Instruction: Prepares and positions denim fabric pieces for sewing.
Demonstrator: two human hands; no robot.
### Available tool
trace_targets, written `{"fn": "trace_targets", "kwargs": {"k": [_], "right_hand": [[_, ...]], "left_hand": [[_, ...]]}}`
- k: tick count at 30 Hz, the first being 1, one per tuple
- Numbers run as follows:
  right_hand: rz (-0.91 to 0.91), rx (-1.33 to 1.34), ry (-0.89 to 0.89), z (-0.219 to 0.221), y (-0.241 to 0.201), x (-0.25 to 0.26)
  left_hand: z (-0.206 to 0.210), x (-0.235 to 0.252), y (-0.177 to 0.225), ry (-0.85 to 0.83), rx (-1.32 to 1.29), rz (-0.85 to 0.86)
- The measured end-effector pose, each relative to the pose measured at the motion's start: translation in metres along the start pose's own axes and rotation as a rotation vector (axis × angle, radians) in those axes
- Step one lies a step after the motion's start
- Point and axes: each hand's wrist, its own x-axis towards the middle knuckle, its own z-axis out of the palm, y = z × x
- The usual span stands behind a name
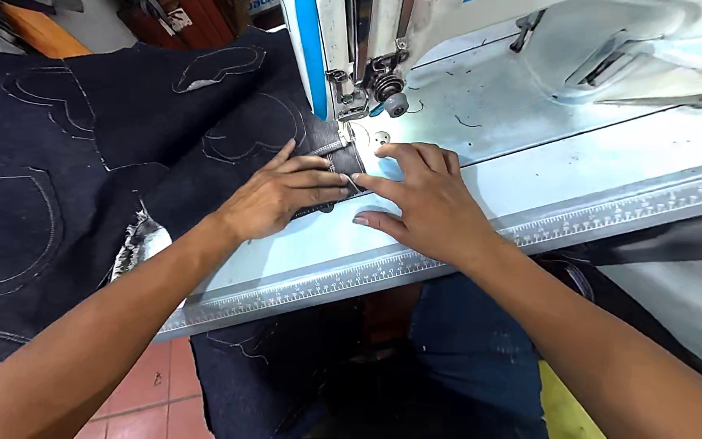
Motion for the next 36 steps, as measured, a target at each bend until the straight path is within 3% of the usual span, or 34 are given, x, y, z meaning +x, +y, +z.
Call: {"fn": "trace_targets", "kwargs": {"k": [5, 9, 11, 14, 17, 22, 30, 33, 36], "right_hand": [[0.062, -0.054, -0.080, 0.000, -0.001, 0.006], [0.077, -0.052, -0.067, 0.000, -0.001, 0.006], [0.078, -0.018, -0.046, 0.000, 0.000, 0.006], [0.024, 0.001, 0.048, 0.000, 0.000, 0.003], [-0.050, -0.011, 0.149, -0.001, 0.001, -0.002], [-0.039, -0.066, 0.240, 0.007, 0.000, -0.008], [-0.018, -0.063, 0.242, 0.007, 0.001, -0.008], [-0.021, -0.051, 0.244, 0.007, 0.002, -0.009], [-0.124, 0.004, 0.295, 0.007, 0.002, -0.012]], "left_hand": [[-0.007, 0.012, -0.035, -0.026, 0.022, 0.011], [-0.010, 0.017, -0.058, -0.009, 0.068, 0.035], [-0.022, 0.024, -0.058, -0.076, 0.124, 0.049], [-0.067, 0.045, -0.062, -0.339, 0.317, 0.234], [-0.085, 0.046, -0.095, -0.424, 0.353, 0.487], [-0.048, 0.017, -0.138, -0.365, 0.290, 0.442], [-0.049, 0.015, -0.139, -0.402, 0.322, 0.411], [-0.043, 0.008, -0.126, -0.356, 0.314, 0.362], [-0.026, -0.011, -0.074, -0.200, 0.246, 0.092]]}}
